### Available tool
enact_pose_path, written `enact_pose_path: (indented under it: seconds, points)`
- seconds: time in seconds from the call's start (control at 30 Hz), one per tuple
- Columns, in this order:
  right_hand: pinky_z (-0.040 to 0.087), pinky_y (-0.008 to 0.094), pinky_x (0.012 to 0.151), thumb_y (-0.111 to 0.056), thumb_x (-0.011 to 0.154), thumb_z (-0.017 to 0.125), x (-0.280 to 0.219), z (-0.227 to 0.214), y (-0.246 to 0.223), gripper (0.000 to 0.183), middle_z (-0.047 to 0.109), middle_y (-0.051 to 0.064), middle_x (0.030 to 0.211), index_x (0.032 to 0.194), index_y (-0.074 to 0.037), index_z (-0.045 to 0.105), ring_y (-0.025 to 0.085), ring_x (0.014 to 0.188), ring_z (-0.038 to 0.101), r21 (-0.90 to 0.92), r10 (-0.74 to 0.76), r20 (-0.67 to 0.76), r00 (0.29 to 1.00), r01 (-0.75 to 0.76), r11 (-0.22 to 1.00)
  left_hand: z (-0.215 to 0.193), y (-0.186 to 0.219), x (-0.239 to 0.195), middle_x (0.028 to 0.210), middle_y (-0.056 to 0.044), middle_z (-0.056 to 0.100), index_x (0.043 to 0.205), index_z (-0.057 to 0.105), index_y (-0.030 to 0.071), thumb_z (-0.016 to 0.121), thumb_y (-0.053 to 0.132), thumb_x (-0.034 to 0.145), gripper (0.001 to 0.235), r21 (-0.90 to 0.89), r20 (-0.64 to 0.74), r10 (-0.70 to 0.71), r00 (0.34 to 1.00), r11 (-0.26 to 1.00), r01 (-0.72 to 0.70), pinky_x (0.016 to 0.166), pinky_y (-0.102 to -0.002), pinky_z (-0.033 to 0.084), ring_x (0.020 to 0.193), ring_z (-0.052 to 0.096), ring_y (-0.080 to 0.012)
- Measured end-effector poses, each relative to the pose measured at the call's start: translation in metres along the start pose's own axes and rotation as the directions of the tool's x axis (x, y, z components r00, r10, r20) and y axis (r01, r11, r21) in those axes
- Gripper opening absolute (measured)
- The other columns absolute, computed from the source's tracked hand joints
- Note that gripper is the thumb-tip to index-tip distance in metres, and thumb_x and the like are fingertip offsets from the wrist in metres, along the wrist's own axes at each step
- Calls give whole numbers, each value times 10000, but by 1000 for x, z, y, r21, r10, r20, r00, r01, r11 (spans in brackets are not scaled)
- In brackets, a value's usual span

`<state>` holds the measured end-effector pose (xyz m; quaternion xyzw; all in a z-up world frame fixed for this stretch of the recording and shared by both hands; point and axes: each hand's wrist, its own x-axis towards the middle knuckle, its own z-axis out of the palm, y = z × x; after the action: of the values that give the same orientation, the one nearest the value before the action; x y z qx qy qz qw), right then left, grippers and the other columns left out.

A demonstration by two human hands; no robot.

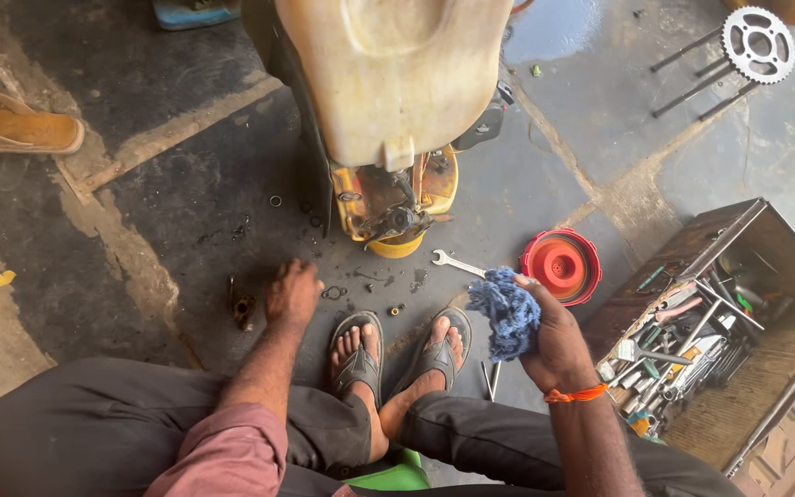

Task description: The person cleans small mechanical components with a blue cloth and assembles various o-rings and washers onto a metal fitting while sitting near a large yellow machine tank.

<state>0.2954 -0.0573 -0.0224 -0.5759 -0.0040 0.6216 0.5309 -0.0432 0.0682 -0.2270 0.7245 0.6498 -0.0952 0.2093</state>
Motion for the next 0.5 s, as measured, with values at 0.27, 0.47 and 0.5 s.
enact_pose_path:
  seconds: [0.27,0.47,0.5]
  points:
    - [561,325,740,-303,973,625,2,4,3,289,745,12,1002,1165,-98,694,121,854,706,18,-5,-65,998,7,1000,16,22,-11,1361,-110,576,1270,606,173,773,273,889,428,80,-24,147,989,986,-145,1015,-422,515,1334,500,-320]
    - [597,355,812,-311,988,612,20,0,13,303,740,41,1037,1175,-81,676,158,906,718,43,6,-18,1000,-6,999,15,20,5,1250,-76,639,1160,630,136,760,247,927,289,-102,219,-19,975,994,42,965,-403,548,1212,612,-259]
    - [595,364,771,-376,998,606,25,-3,15,348,742,57,998,1161,-80,687,175,856,712,94,1,64,998,-7,996,21,20,5,1198,-68,664,1123,641,131,752,227,935,238,-170,263,-37,964,982,84,926,-400,564,1149,655,-243]
